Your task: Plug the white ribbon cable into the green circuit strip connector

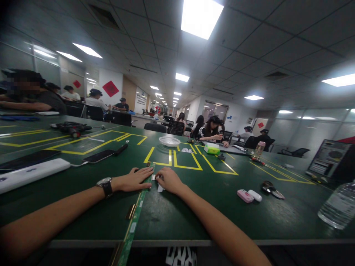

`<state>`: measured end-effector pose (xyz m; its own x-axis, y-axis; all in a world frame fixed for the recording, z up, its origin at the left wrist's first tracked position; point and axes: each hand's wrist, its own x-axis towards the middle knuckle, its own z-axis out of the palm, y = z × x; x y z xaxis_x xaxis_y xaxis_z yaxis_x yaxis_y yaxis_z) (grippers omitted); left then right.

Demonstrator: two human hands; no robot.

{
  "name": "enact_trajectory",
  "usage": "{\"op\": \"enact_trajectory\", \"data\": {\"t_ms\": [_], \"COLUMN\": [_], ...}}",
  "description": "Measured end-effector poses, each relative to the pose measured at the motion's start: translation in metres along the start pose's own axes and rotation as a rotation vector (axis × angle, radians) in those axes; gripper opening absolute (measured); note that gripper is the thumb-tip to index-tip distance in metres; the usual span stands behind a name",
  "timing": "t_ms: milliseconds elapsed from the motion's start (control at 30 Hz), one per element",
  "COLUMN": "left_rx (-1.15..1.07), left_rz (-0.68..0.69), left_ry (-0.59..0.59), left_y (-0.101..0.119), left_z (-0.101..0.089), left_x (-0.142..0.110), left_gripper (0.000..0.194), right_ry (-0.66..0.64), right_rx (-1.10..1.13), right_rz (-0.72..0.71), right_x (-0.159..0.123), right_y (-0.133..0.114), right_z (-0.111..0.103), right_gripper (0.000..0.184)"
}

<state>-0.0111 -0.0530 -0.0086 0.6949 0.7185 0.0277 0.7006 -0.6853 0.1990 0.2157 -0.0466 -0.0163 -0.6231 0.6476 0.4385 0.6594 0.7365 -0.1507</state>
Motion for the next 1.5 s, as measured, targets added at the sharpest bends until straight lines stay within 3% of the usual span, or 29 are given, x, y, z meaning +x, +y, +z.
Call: {"op": "enact_trajectory", "data": {"t_ms": [167,600,1233,1367,1500], "left_rx": [0.007,0.031,0.01,-0.001,-0.058], "left_rz": [0.009,0.026,-0.009,0.009,0.063], "left_ry": [0.011,-0.032,-0.088,-0.07,-0.028], "left_y": [0.004,-0.003,0.001,0.0,-0.001], "left_z": [-0.001,0.003,0.005,0.005,0.005], "left_x": [-0.001,0.007,0.01,0.009,0.007], "left_gripper": [0.08,0.079,0.082,0.081,0.081], "right_ry": [0.008,0.014,0.044,0.014,-0.006], "right_rx": [-0.03,0.131,0.133,0.109,0.054], "right_rz": [0.028,-0.104,0.057,0.034,-0.076], "right_x": [0.0,0.0,0.004,0.005,0.004], "right_y": [-0.001,0.003,0.0,0.002,-0.001], "right_z": [0.001,-0.004,0.004,0.003,-0.009], "right_gripper": [0.013,0.012,0.011,0.013,0.015]}}
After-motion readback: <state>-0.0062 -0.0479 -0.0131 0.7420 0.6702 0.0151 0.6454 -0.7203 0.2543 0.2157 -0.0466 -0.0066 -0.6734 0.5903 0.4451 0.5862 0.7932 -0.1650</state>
